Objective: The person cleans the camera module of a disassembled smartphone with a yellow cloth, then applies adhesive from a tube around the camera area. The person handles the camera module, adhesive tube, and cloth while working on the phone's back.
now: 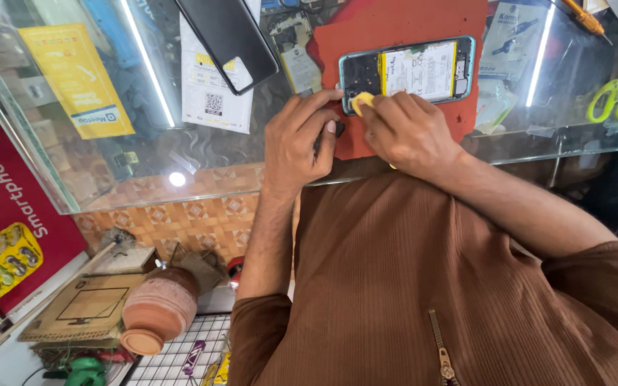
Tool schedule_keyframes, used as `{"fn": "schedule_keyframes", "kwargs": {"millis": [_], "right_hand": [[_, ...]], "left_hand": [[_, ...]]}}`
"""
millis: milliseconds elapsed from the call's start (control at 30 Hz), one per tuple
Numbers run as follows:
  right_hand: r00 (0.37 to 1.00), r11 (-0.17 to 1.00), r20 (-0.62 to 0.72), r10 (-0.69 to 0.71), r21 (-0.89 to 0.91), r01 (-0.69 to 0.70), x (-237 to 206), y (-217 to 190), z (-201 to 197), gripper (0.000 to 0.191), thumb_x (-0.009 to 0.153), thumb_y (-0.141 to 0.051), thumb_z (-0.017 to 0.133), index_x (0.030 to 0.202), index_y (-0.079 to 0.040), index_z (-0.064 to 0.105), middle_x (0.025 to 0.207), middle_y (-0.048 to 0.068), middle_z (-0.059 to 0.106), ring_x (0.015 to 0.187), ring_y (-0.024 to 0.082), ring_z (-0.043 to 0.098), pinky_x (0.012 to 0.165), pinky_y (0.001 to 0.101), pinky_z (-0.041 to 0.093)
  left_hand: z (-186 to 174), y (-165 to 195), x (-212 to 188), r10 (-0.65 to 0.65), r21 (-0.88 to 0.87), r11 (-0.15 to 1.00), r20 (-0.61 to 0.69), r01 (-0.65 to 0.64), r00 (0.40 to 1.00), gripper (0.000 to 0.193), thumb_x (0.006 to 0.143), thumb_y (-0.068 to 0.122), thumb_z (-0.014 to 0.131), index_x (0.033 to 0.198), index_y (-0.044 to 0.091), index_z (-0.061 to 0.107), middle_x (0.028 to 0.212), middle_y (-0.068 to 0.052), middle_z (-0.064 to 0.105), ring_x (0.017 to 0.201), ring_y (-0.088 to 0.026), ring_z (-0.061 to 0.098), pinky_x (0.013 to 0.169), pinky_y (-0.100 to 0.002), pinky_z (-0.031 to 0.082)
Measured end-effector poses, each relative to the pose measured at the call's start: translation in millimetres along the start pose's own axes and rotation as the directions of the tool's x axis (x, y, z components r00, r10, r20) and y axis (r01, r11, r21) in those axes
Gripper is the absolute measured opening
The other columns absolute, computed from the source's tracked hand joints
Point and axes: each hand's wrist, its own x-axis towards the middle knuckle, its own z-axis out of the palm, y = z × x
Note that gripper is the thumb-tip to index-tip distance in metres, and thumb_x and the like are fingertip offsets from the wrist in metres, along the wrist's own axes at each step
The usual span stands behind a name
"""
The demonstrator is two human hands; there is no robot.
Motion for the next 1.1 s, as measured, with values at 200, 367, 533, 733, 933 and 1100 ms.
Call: {"fn": "schedule_keyframes", "kwargs": {"millis": [200,367,533,733,933,1100], "right_hand": [[1.000,0.998,-0.003,0.015,0.054,-0.015,-4.2,1.6,-2.5,0.038,0.084,-0.010,0.079,0.119,0.003,0.071,0.104,0.008,0.062,0.087,0.021,0.062,0.073,0.0331,0.055],[1.000,1.000,0.031,-0.001,0.015,0.001,-4.2,2.2,-2.7,0.036,0.085,-0.011,0.080,0.117,0.002,0.073,0.101,0.006,0.062,0.086,0.020,0.061,0.071,0.0318,0.054],[0.992,0.963,0.029,0.121,0.238,-0.124,-16.0,9.7,-9.3,0.028,0.078,-0.004,0.077,0.107,-0.003,0.076,0.095,0.006,0.063,0.086,0.024,0.064,0.073,0.0364,0.054],[0.758,0.085,0.344,0.554,0.882,-0.463,-57.7,21.1,-24.2,0.009,0.100,-0.003,0.070,0.106,0.004,0.070,0.117,0.012,0.066,0.101,0.015,0.063,0.085,0.0272,0.053],[0.605,-0.183,0.414,0.680,0.895,-0.407,-96.9,30.3,-27.2,0.011,0.102,-0.004,0.068,0.105,0.007,0.068,0.111,0.018,0.069,0.093,0.017,0.066,0.087,0.0297,0.054],[0.658,-0.072,0.303,0.689,0.932,-0.355,-112.6,27.2,-37.0,0.012,0.103,-0.007,0.067,0.100,0.004,0.065,0.124,0.019,0.063,0.103,0.023,0.069,0.092,0.0332,0.058]], "left_hand": [[2.3,-4.6,-3.3,-0.011,-0.124,0.992,-0.081,0.001,0.997,0.014,0.089,-0.007,0.070,0.102,0.000,0.068,0.111,-0.009,0.068,0.099,-0.029,0.070,0.084,-0.039,0.058],[6.3,-10.5,-11.2,-0.024,-0.187,0.982,-0.078,0.009,0.997,0.024,0.085,-0.015,0.068,0.104,0.000,0.070,0.119,-0.010,0.070,0.097,-0.024,0.072,0.080,-0.033,0.060],[9.1,-9.1,-22.9,-0.107,-0.354,0.934,-0.137,0.053,0.985,0.028,0.089,-0.021,0.065,0.108,-0.002,0.072,0.127,-0.014,0.068,0.098,-0.020,0.072,0.083,-0.030,0.062],[12.6,10.5,-28.7,-0.102,-0.492,0.869,-0.078,0.051,0.992,0.025,0.091,-0.018,0.069,0.110,-0.002,0.071,0.129,-0.017,0.065,0.103,-0.020,0.073,0.084,-0.031,0.065],[40.9,29.8,-17.3,0.182,-0.243,0.959,0.127,-0.148,0.975,0.034,0.092,0.001,0.077,0.124,0.004,0.068,0.128,-0.011,0.065,0.117,-0.029,0.068,0.098,-0.039,0.059],[50.9,32.2,-8.3,0.198,-0.093,0.979,0.257,-0.180,0.946,0.034,0.096,0.004,0.073,0.129,0.004,0.066,0.132,-0.007,0.066,0.116,-0.026,0.068,0.098,-0.038,0.058]]}}
